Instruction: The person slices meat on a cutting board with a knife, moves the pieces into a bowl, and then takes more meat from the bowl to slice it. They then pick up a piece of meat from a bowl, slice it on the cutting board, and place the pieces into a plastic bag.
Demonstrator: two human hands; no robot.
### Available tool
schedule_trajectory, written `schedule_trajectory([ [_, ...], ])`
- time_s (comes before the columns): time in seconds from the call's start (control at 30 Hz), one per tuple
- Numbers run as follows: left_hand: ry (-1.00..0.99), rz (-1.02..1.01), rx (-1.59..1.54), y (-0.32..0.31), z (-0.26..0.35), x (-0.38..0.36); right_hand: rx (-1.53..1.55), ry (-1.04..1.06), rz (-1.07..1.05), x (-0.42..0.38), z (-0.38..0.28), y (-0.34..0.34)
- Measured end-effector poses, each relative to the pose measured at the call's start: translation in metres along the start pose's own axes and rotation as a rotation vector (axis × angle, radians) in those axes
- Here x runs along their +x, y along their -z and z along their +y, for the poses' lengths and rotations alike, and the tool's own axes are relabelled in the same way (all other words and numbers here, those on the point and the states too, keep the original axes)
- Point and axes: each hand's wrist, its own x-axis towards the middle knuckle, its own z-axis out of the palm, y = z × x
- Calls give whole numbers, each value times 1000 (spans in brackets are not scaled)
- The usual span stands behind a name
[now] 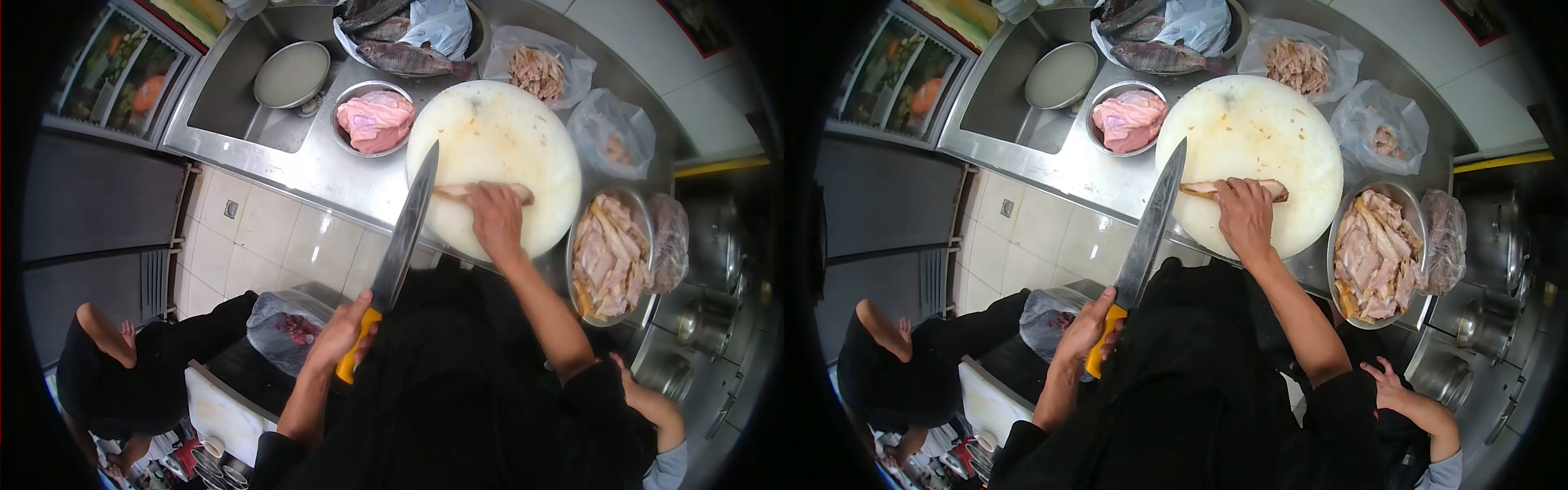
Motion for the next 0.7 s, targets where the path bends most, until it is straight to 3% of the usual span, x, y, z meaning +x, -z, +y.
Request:
schedule_trajectory([
  [0.27, 81, -36, -38, -13, 5, -16, -63, -238, -129, 12, -11, 6],
  [0.47, 84, -15, -134, -19, 7, -13, 402, -541, -609, 64, 46, 17],
  [0.57, 56, -27, -154, -19, 6, -12, 429, -443, -638, 67, 52, 15],
  [0.67, 26, -1, -163, -19, 0, -12, 473, -569, -686, 67, 40, 31],
  [0.7, 30, 0, -177, -18, -3, -12, 428, -347, -594, 58, 38, 32],
])
